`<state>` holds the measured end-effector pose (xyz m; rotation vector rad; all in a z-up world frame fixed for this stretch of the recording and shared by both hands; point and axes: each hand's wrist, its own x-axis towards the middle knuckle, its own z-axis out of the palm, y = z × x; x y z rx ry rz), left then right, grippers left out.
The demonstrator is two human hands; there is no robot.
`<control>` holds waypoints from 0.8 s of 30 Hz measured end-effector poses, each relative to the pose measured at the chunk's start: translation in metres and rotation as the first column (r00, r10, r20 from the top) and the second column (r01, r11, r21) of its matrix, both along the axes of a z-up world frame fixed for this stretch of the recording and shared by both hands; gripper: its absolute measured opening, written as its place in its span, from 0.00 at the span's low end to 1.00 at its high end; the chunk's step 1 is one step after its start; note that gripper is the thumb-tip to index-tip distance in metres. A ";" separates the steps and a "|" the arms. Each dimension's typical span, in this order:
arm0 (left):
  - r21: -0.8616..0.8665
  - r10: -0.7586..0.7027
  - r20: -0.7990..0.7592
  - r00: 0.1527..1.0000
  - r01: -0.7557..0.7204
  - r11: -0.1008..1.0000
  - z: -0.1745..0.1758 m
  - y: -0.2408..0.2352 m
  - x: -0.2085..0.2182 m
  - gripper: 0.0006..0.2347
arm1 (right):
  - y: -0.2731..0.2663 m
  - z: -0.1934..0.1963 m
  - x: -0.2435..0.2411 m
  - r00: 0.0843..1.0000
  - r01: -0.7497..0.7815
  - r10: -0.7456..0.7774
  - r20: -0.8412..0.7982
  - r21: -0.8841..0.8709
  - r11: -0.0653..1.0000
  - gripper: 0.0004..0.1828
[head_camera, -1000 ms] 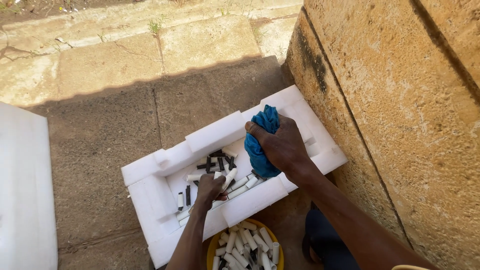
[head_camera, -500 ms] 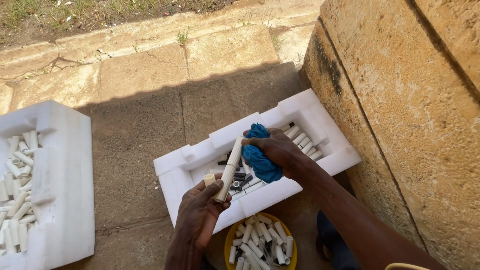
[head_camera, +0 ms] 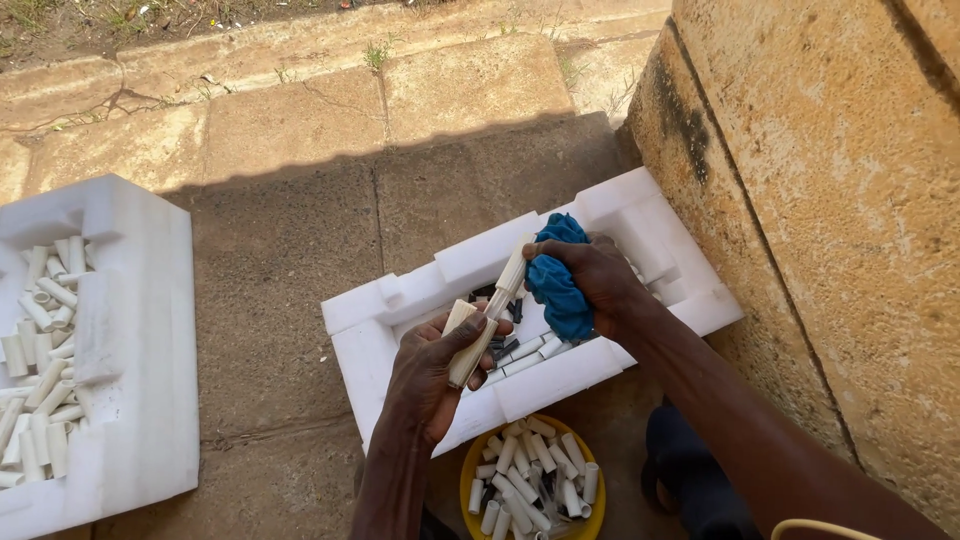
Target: Cleaning small white cylindrical components with a blue cloth and sorting them into a bowl.
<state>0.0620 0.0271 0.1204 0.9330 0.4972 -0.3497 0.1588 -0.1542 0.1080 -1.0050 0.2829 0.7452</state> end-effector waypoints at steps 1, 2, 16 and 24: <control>0.017 0.011 -0.020 1.000 -0.010 1.000 0.001 -0.001 0.000 0.20 | 0.000 0.002 -0.002 0.996 0.091 -0.092 -0.009 -0.124 0.988 0.22; 0.033 0.024 -0.038 0.999 -0.023 0.999 0.001 -0.003 0.000 0.21 | 0.001 0.004 -0.003 0.983 0.175 -0.182 -0.006 -0.248 0.953 0.17; 0.093 0.058 0.074 0.996 -0.065 0.994 -0.001 0.007 -0.004 0.16 | -0.045 -0.014 0.021 0.880 0.457 -0.380 0.286 -0.284 0.843 0.16; 0.036 0.083 0.101 0.991 -0.087 0.996 -0.018 0.008 0.003 0.19 | -0.020 0.002 0.005 0.978 0.113 -0.036 0.204 -0.384 0.916 0.15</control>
